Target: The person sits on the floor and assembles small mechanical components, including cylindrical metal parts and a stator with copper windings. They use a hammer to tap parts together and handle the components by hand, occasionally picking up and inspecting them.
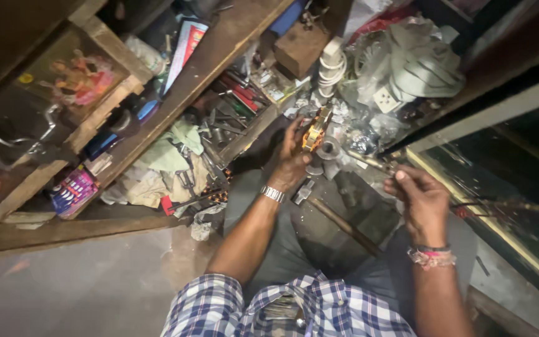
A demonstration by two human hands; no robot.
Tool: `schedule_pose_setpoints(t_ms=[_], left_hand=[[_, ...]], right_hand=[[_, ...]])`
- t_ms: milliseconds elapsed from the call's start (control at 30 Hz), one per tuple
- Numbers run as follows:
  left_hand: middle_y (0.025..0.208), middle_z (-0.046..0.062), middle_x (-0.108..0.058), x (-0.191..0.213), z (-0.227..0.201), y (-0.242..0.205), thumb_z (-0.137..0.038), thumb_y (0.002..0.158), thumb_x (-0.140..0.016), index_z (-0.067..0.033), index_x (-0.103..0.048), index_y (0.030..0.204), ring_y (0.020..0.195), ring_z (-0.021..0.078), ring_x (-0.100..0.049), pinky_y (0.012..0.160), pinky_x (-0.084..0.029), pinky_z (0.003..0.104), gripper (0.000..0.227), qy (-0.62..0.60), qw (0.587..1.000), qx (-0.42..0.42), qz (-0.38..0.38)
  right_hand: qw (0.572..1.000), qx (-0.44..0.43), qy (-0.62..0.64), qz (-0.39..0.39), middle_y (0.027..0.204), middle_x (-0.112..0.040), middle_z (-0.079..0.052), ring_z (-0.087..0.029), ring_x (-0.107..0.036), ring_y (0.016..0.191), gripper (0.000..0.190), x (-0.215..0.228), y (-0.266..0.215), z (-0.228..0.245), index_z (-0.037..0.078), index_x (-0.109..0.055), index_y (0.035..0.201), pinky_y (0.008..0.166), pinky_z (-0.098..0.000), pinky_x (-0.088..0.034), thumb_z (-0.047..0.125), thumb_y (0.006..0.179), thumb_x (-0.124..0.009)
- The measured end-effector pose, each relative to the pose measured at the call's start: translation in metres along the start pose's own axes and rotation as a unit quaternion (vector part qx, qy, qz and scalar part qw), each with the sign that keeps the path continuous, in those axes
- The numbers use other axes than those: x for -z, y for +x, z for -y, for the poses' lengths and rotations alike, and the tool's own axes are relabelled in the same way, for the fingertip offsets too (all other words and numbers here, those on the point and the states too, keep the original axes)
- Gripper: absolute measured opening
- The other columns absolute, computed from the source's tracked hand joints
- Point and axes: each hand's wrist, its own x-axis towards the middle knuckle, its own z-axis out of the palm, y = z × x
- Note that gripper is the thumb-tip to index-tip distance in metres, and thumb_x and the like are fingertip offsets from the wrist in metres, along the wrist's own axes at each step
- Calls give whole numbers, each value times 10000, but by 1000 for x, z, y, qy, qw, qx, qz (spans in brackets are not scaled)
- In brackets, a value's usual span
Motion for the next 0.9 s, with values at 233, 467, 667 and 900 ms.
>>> schedule_pose_setpoints(t_ms=[233,467,667,900], left_hand=[[1589,154,-392,-9,2,-1,-218,635,-967,-125,-211,1637,1474,271,-419,1223,-386,430,1259,13,999,15,26],[1586,185,-379,-15,0,-2,-223,623,-987,-129,-196,1658,1484,287,-399,1258,-340,410,1306,53,997,32,48],[1592,155,-377,-36,-18,-7,-342,552,-1018,-131,-184,1634,1467,277,-408,1205,-389,439,1382,59,990,107,73],[1603,162,-411,-44,-24,-11,-454,546,-1028,-126,-206,1654,1495,283,-425,1246,-361,409,1419,88,976,134,144]], right_hand=[[998,-4,67,-8,1018,-732,-155,-232,-734,848,175,2,-9,-6,-71,-686,1157,815,-351,-638,12,1003,-688],[993,114,15,4,1060,-703,-110,-195,-700,945,108,-3,2,-1,7,-680,1141,881,-341,-616,96,1116,-625],[991,54,-123,31,945,-648,-30,-124,-538,760,244,-42,10,11,50,-691,1235,634,-292,-439,78,995,-723],[941,159,-262,145,1004,-752,-29,-66,-631,845,270,-72,20,47,40,-755,1201,768,-232,-514,102,939,-780]])
